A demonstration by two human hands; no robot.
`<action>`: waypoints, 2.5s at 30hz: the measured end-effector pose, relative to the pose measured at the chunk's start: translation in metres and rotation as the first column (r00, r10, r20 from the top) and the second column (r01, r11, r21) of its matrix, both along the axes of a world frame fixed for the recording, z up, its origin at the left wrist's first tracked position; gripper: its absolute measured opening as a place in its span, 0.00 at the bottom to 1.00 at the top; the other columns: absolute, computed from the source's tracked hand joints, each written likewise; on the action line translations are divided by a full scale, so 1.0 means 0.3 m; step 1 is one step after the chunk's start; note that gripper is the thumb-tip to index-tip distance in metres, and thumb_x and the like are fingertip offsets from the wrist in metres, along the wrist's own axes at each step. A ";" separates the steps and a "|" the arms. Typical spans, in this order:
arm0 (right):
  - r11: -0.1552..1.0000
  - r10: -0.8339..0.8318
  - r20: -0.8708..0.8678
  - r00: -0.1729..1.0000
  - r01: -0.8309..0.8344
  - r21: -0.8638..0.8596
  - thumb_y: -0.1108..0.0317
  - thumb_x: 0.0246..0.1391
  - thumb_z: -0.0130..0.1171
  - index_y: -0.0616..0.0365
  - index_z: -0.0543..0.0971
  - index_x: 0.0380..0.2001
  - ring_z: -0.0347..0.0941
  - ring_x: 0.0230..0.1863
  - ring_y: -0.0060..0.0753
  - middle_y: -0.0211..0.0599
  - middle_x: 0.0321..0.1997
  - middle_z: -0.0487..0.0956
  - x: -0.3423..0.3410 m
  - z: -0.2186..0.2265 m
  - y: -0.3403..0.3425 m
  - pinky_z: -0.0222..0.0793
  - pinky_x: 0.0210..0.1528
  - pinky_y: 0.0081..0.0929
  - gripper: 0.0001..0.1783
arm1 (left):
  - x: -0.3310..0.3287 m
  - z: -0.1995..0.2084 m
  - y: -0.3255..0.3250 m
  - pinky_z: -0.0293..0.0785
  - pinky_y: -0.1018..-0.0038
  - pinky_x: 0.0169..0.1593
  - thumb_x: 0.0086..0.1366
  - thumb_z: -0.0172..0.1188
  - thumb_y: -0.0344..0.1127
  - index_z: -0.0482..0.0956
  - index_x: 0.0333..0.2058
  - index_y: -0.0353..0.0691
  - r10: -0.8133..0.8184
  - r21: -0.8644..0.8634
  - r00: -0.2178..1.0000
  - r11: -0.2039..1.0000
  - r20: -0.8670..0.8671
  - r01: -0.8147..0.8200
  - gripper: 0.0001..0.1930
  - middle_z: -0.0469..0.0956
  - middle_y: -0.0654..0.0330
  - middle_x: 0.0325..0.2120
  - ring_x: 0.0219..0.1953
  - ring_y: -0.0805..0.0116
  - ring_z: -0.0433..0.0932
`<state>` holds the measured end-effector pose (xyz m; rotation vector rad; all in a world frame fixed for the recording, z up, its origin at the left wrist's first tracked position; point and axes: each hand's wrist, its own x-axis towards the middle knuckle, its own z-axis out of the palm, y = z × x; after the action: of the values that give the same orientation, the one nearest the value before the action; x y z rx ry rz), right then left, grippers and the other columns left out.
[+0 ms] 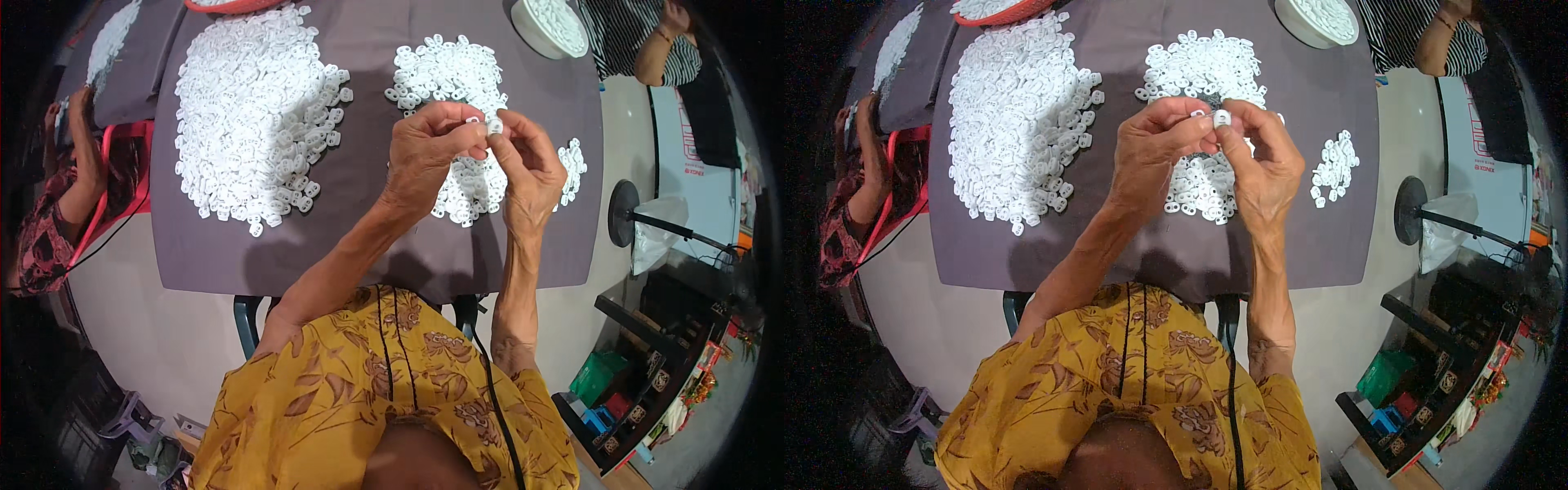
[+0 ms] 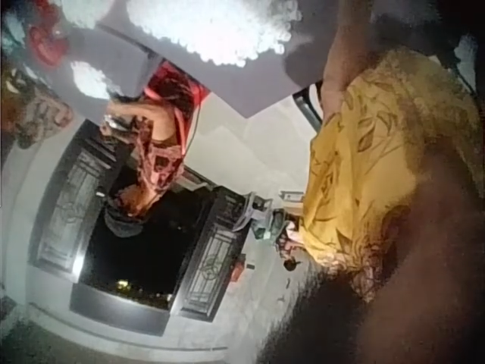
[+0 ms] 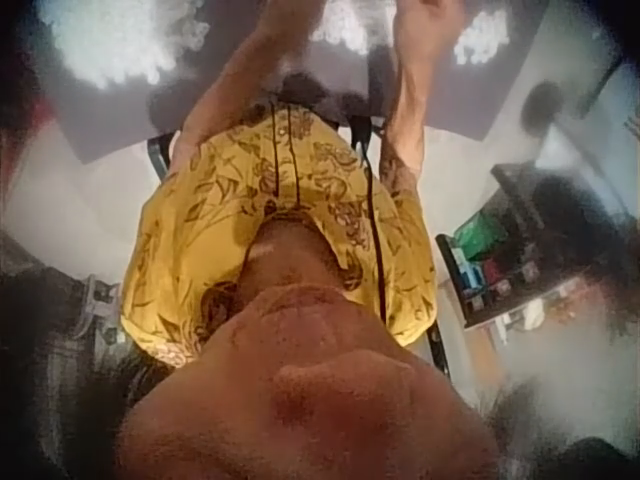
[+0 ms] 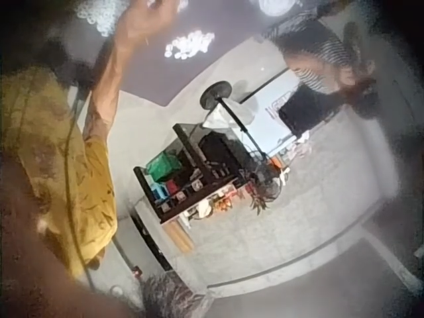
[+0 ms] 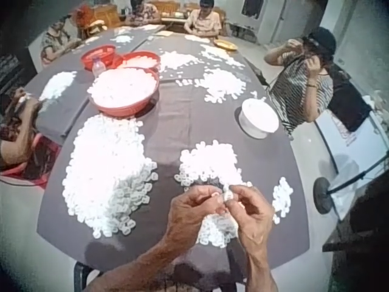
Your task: The person assembles plastic cord locks by hand, repeatedly picking up plastic components from piles on the table and fitting the pieces together.
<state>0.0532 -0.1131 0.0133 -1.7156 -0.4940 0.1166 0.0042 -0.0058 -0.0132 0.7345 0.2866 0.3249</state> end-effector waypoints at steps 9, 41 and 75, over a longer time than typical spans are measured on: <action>0.971 0.037 -0.292 0.956 0.034 0.235 0.79 0.47 0.54 0.69 0.74 0.36 0.71 0.31 0.24 0.36 0.30 0.75 0.039 0.006 -0.020 0.67 0.37 0.19 0.11 | -0.003 -0.003 -0.005 0.71 0.82 0.31 0.53 0.58 0.28 0.75 0.34 0.30 -0.007 0.045 1.000 0.999 0.002 0.007 0.10 0.77 0.58 0.24 0.25 0.77 0.74; 0.999 0.042 -0.191 0.981 -0.043 -0.003 0.77 0.48 0.55 0.68 0.75 0.37 0.69 0.35 0.23 0.35 0.34 0.75 0.049 0.004 -0.002 0.66 0.40 0.20 0.11 | 0.002 -0.021 0.000 0.71 0.82 0.29 0.51 0.59 0.29 0.76 0.30 0.30 -0.022 0.042 0.994 0.999 -0.109 0.027 0.09 0.76 0.59 0.24 0.24 0.77 0.73; 0.997 0.010 -0.136 0.991 -0.020 -0.072 0.75 0.48 0.55 0.66 0.76 0.35 0.70 0.33 0.22 0.33 0.32 0.75 0.045 0.006 -0.006 0.64 0.39 0.18 0.10 | 0.005 -0.023 -0.003 0.69 0.83 0.28 0.50 0.58 0.28 0.75 0.28 0.30 -0.029 0.070 0.991 0.997 -0.130 0.039 0.07 0.76 0.60 0.22 0.23 0.78 0.71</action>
<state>0.0666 -0.1148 0.0151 -1.7625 -0.4058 0.2637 0.0056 -0.0067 -0.0200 0.8327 0.3856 0.2570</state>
